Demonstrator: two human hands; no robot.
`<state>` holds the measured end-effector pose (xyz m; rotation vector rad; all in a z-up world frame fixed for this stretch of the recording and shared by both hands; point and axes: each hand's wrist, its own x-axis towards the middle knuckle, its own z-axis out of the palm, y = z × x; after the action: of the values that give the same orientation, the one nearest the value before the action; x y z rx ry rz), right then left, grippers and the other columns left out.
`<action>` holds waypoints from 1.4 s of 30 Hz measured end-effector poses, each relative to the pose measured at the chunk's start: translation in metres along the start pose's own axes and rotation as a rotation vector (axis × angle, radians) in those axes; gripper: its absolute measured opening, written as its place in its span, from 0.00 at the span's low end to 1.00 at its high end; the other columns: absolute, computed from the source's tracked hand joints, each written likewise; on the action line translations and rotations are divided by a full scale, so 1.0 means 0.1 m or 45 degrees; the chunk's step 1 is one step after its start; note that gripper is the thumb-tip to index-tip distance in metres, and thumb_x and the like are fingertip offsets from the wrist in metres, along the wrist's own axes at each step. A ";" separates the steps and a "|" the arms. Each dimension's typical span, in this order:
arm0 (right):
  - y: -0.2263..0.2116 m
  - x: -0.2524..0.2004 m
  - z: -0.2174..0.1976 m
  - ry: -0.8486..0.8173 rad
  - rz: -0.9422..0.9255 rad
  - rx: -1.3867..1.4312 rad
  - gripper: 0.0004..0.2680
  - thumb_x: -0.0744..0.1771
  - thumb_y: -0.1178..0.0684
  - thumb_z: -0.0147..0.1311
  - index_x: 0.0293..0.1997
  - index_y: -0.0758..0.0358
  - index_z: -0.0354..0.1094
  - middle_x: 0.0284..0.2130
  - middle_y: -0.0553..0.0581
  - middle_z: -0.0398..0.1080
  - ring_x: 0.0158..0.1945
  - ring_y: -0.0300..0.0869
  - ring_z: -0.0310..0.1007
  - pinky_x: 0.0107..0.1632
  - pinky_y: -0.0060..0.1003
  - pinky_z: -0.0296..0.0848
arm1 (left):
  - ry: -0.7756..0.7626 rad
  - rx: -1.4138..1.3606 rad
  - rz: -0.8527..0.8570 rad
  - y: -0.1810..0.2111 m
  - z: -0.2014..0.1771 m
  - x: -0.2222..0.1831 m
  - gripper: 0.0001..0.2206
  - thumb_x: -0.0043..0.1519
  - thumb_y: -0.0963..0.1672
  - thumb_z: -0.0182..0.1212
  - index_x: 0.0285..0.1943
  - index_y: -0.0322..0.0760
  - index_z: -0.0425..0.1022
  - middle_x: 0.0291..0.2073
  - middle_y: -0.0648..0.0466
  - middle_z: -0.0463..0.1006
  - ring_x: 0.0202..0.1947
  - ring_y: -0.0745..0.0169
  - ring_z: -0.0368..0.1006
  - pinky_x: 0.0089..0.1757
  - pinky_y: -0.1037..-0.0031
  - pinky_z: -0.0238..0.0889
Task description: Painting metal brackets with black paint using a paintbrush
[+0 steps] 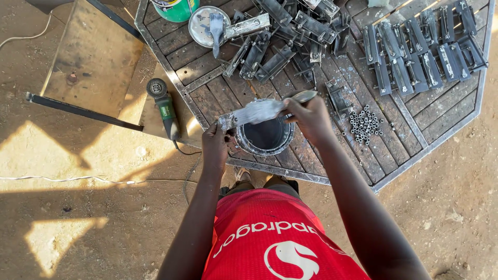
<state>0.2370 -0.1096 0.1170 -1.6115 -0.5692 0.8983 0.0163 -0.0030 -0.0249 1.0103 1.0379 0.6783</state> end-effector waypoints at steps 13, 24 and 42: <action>-0.06 -0.11 0.01 0.049 -0.169 0.168 0.08 0.68 0.60 0.56 0.47 0.76 0.67 0.33 0.69 0.71 0.34 0.53 0.80 0.38 0.50 0.84 | -0.057 0.023 0.003 -0.07 0.07 0.00 0.16 0.75 0.46 0.47 0.60 0.28 0.75 0.37 0.40 0.84 0.35 0.64 0.76 0.37 0.71 0.63; -0.07 -0.17 -0.38 0.277 -0.179 0.276 0.08 0.68 0.58 0.56 0.49 0.71 0.66 0.33 0.63 0.73 0.34 0.47 0.82 0.40 0.40 0.86 | -0.056 0.065 0.005 -0.22 -0.05 0.06 0.18 0.77 0.47 0.43 0.65 0.31 0.72 0.42 0.38 0.82 0.37 0.61 0.74 0.39 0.64 0.63; -0.28 -0.26 0.19 -0.016 -0.231 0.058 0.06 0.67 0.61 0.55 0.42 0.76 0.71 0.30 0.74 0.74 0.32 0.57 0.80 0.40 0.53 0.84 | -0.129 -0.014 0.016 0.19 0.31 -0.11 0.16 0.75 0.47 0.48 0.62 0.35 0.76 0.39 0.44 0.83 0.37 0.65 0.73 0.37 0.76 0.62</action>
<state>0.2090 -0.1119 0.1495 -1.4883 -0.6880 0.7812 0.0412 -0.0155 0.0013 1.0319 0.9392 0.6361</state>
